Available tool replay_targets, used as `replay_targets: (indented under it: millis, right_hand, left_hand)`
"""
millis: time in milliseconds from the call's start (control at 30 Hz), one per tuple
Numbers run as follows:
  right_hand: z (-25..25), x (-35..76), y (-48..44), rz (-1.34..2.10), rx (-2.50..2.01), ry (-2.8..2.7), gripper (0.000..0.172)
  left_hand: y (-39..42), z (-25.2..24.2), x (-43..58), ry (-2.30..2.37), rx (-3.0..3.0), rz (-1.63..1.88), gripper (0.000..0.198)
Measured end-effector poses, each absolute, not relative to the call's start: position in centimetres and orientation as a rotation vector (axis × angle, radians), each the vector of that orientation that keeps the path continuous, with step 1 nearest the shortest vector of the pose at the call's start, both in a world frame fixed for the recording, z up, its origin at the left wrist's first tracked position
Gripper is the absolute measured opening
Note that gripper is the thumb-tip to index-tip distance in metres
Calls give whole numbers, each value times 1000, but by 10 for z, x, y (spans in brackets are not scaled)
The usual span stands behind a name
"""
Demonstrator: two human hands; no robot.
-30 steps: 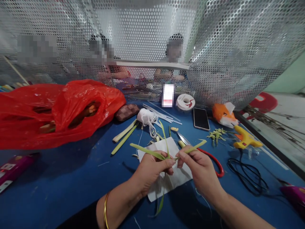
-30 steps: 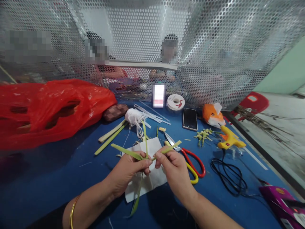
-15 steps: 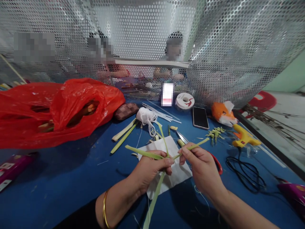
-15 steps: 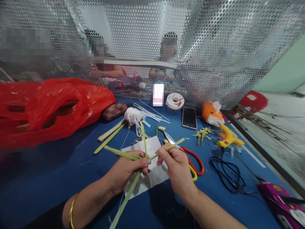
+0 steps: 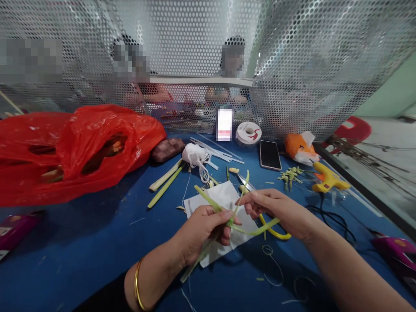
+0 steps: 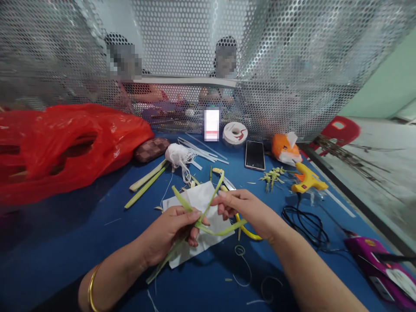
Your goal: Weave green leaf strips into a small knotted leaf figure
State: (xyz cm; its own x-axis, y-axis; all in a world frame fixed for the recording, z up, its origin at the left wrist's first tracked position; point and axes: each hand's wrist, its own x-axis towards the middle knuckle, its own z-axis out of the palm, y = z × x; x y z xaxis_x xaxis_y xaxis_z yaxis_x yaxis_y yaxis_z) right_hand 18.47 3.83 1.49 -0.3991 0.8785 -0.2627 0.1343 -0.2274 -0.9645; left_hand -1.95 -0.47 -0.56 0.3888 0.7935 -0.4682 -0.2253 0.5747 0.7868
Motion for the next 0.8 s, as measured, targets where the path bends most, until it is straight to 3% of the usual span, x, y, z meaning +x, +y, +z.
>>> replay_targets:
  millis: [167, 567, 800]
  right_hand:
    - [2, 164, 29, 1728, -1154, -1229, 27]
    - [-4, 150, 18, 1484, -1181, -1079, 22]
    - [-13, 158, 31, 1357, -1297, -1309, 30]
  left_hand:
    - [-8, -7, -16, 997, 785, 653, 32]
    - [-8, -5, -18, 973, 870, 575, 31]
    - [-9, -5, -15, 994, 795, 573, 31]
